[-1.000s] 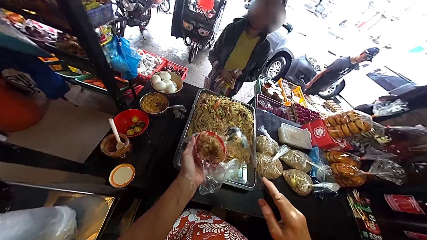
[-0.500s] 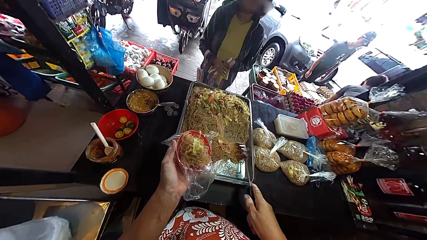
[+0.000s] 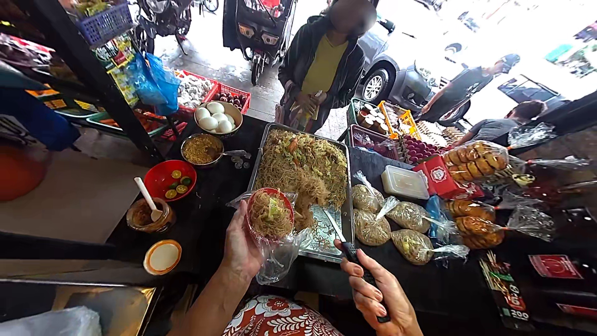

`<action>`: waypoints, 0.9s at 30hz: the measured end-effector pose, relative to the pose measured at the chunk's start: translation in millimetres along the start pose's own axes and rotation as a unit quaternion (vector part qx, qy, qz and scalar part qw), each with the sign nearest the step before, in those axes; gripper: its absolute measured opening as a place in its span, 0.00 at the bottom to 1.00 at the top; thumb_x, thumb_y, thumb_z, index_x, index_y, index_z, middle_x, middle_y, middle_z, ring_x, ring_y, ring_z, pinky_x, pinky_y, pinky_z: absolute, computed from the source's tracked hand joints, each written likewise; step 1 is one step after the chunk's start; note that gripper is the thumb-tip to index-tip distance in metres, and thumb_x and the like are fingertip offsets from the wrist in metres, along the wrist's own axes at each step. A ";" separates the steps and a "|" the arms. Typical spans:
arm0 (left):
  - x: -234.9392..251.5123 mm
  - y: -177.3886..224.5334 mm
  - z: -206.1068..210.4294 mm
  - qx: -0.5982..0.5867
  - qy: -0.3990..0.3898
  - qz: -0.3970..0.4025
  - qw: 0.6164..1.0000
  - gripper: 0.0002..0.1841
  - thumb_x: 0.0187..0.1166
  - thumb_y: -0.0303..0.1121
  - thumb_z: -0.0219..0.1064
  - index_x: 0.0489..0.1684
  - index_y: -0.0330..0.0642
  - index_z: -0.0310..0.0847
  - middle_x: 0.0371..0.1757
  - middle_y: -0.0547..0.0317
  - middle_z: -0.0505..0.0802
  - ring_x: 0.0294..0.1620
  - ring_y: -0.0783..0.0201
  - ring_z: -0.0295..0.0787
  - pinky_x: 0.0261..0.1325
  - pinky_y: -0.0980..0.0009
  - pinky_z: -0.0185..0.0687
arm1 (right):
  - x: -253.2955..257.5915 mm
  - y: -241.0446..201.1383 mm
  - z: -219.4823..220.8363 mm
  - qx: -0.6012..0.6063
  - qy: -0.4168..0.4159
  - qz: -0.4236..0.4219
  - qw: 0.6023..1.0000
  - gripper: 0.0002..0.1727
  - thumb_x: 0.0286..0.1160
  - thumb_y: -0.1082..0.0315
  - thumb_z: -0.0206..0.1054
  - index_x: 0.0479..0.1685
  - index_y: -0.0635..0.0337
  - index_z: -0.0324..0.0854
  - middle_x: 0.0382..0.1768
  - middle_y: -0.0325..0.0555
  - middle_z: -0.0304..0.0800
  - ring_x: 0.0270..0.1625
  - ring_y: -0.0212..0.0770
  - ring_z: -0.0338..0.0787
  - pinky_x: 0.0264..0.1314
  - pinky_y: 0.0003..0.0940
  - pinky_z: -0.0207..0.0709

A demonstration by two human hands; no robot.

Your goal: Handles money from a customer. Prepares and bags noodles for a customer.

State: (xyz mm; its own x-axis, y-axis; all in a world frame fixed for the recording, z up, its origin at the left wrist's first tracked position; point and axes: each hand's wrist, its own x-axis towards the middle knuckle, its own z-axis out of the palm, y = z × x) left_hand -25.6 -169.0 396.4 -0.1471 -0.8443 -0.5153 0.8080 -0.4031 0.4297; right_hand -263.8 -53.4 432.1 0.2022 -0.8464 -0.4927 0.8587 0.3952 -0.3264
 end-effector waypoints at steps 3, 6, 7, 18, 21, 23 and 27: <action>3.1 -2.4 7.9 0.002 -0.001 -0.007 1.000 0.27 0.92 0.55 0.40 0.70 0.47 0.76 0.59 0.47 0.91 0.58 0.49 0.92 0.54 0.46 0.90 | -19.7 -8.9 7.6 -0.055 -0.030 -0.028 0.998 0.25 0.93 0.57 0.46 0.79 0.62 0.68 0.31 0.41 0.81 0.12 0.25 0.78 0.12 0.17 0.77; 10.5 -9.6 14.3 0.002 -0.029 -0.020 0.999 0.28 0.92 0.55 0.41 0.73 0.46 0.74 0.60 0.46 0.91 0.60 0.48 0.91 0.56 0.44 0.89 | -43.0 -19.0 16.5 -0.122 -0.055 -0.053 0.990 0.24 0.91 0.57 0.52 0.79 0.59 0.69 0.31 0.39 0.82 0.14 0.25 0.78 0.12 0.17 0.75; 13.9 -13.1 17.0 0.000 -0.040 -0.026 0.999 0.28 0.92 0.55 0.41 0.72 0.45 0.74 0.60 0.46 0.91 0.60 0.48 0.90 0.57 0.45 0.88 | -50.8 -22.2 19.7 -0.146 -0.064 -0.057 0.986 0.24 0.91 0.57 0.54 0.79 0.59 0.69 0.31 0.39 0.82 0.14 0.25 0.78 0.12 0.17 0.74; 25.6 -40.7 35.9 -0.013 -0.066 -0.097 0.993 0.28 0.90 0.57 0.43 0.71 0.47 0.76 0.58 0.46 0.91 0.58 0.47 0.91 0.55 0.43 0.89 | -68.9 2.2 15.5 -0.585 0.038 -0.147 0.797 0.29 0.89 0.69 0.50 0.87 0.68 0.57 0.30 0.38 0.79 0.16 0.30 0.73 0.13 0.28 0.72; 24.5 -40.7 31.8 -0.006 -0.066 -0.091 0.994 0.29 0.90 0.58 0.43 0.72 0.47 0.76 0.60 0.46 0.91 0.60 0.47 0.90 0.57 0.43 0.88 | -49.2 10.5 -10.6 -0.760 0.070 -0.260 0.592 0.29 0.84 0.69 0.60 0.83 0.74 0.66 0.48 0.51 0.93 0.31 0.31 0.88 0.36 0.29 0.86; 26.2 -39.9 28.4 -0.004 -0.064 -0.081 0.995 0.30 0.91 0.58 0.42 0.74 0.47 0.75 0.62 0.45 0.90 0.63 0.47 0.89 0.61 0.42 0.86 | -36.6 13.9 -26.0 -0.827 0.061 -0.318 0.460 0.30 0.82 0.66 0.62 0.82 0.72 0.70 0.61 0.57 0.92 0.51 0.37 0.95 0.59 0.32 0.87; 25.9 -37.3 24.1 -0.008 -0.032 -0.057 0.998 0.32 0.91 0.60 0.38 0.76 0.46 0.72 0.61 0.47 0.90 0.61 0.50 0.89 0.61 0.45 0.86 | -10.8 34.2 -65.5 -0.864 0.077 -0.395 0.302 0.28 0.80 0.64 0.63 0.79 0.63 0.77 0.42 0.51 0.92 0.30 0.42 0.92 0.29 0.36 0.87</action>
State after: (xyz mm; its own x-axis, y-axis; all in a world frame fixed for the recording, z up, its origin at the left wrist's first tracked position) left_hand -73.3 -184.3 384.9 -0.2746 -0.8143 -0.5115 0.7923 -0.4930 0.3595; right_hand -267.5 -7.4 373.4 0.1176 -0.9464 0.3008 -0.9451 -0.1996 -0.2587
